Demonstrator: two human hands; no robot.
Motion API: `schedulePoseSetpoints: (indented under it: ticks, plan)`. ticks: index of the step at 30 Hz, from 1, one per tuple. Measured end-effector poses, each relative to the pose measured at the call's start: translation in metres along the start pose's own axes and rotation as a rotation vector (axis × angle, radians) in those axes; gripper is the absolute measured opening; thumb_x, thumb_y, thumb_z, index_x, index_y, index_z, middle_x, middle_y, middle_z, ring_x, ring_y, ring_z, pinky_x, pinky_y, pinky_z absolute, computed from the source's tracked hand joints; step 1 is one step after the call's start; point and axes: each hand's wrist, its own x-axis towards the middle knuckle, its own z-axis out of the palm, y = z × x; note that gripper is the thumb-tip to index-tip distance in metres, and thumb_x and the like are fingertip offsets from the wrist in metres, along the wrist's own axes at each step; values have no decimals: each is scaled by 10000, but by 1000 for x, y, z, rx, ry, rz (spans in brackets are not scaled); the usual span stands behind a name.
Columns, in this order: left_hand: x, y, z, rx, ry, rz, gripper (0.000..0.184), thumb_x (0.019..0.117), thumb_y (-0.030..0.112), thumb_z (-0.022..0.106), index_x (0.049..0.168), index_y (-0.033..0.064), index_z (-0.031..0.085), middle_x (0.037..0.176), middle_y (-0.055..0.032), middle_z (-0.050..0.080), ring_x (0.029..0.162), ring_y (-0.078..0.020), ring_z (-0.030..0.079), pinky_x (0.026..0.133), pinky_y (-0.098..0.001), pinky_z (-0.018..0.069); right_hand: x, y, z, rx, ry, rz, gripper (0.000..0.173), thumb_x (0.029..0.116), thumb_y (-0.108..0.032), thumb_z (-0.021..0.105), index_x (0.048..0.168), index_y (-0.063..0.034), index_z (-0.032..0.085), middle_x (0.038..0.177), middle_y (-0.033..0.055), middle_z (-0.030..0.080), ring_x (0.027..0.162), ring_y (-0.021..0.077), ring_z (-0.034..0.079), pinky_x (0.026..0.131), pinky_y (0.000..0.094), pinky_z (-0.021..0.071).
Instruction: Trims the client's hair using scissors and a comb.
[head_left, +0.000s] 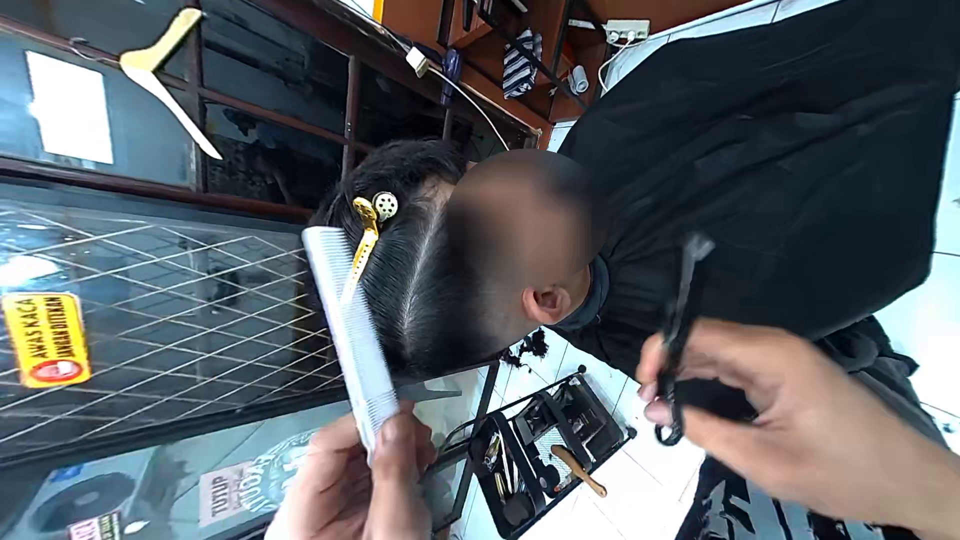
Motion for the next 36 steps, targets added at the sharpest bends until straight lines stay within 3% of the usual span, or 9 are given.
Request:
schedulePoseSetpoints:
  ticks: [3, 5, 12, 15, 18, 25, 28, 32, 36]
  plan:
    - [-6, 3, 13, 324, 35, 65, 262, 1076, 171, 524, 1088, -36, 685, 813, 46, 655, 669, 66, 594, 606, -114, 522, 6, 0, -36, 13, 45, 5, 179, 909, -178, 718, 1074, -138, 662, 945, -72, 710, 854, 35, 708, 753, 211, 635]
    - [-10, 3, 23, 444, 39, 61, 329, 1061, 162, 508, 1052, -109, 693, 771, -42, 645, 640, 44, 578, 589, -115, 505, 9, 1, -53, 20, 51, 12, 225, 889, -197, 742, 1090, -142, 658, 945, -63, 710, 829, 63, 718, 724, 228, 645]
    - [-11, 16, 54, 478, -51, -45, 324, 1050, 163, 502, 995, -60, 732, 754, -41, 659, 642, 17, 588, 598, -130, 503, 12, 1, -84, 33, 16, 118, 275, 852, -242, 766, 1098, -171, 665, 916, -65, 721, 796, 88, 734, 675, 239, 655]
    - [-16, 30, 44, 389, 30, -55, 319, 1077, 162, 482, 1032, -68, 698, 757, 7, 654, 623, 33, 585, 571, -143, 525, 13, 4, -97, 64, 9, 127, 290, 849, -240, 778, 1105, -167, 661, 949, -57, 718, 804, 94, 733, 683, 238, 655]
    - [-13, 33, 40, 459, 87, -62, 340, 1068, 143, 482, 1046, -120, 697, 746, -10, 653, 621, 46, 577, 569, -124, 510, 13, 10, -107, 74, 6, 131, 313, 842, -249, 783, 1114, -159, 659, 962, -41, 711, 804, 105, 730, 676, 252, 657]
    - [1, 35, 70, 532, -66, -118, 324, 1046, 165, 507, 1028, -50, 749, 765, -48, 693, 644, 14, 608, 598, -141, 515, 14, 8, -119, 44, -35, 168, 302, 852, -286, 777, 1108, -173, 663, 953, -50, 713, 789, 105, 731, 663, 257, 658]
    - [0, 48, 61, 492, 62, -67, 294, 1051, 148, 546, 1083, -82, 726, 833, -66, 717, 704, 8, 648, 646, -157, 561, 17, 6, -130, 50, -24, 161, 318, 850, -274, 788, 1119, -163, 661, 961, -37, 715, 796, 109, 732, 673, 254, 654]
    - [4, 51, 56, 595, 265, -12, 231, 1010, 120, 620, 999, -66, 757, 907, -138, 661, 809, -19, 625, 728, -119, 515, 21, 4, -139, 66, -21, 143, 299, 866, -267, 795, 1117, -171, 662, 987, -45, 718, 825, 102, 733, 708, 253, 646]
    - [2, 51, 57, 677, 377, -38, 197, 990, 131, 658, 1033, -16, 782, 922, -152, 719, 872, -80, 663, 784, -163, 511, 23, 5, -147, 99, -36, 104, 273, 885, -208, 793, 1122, -151, 672, 1010, -57, 724, 855, 96, 733, 748, 258, 647]
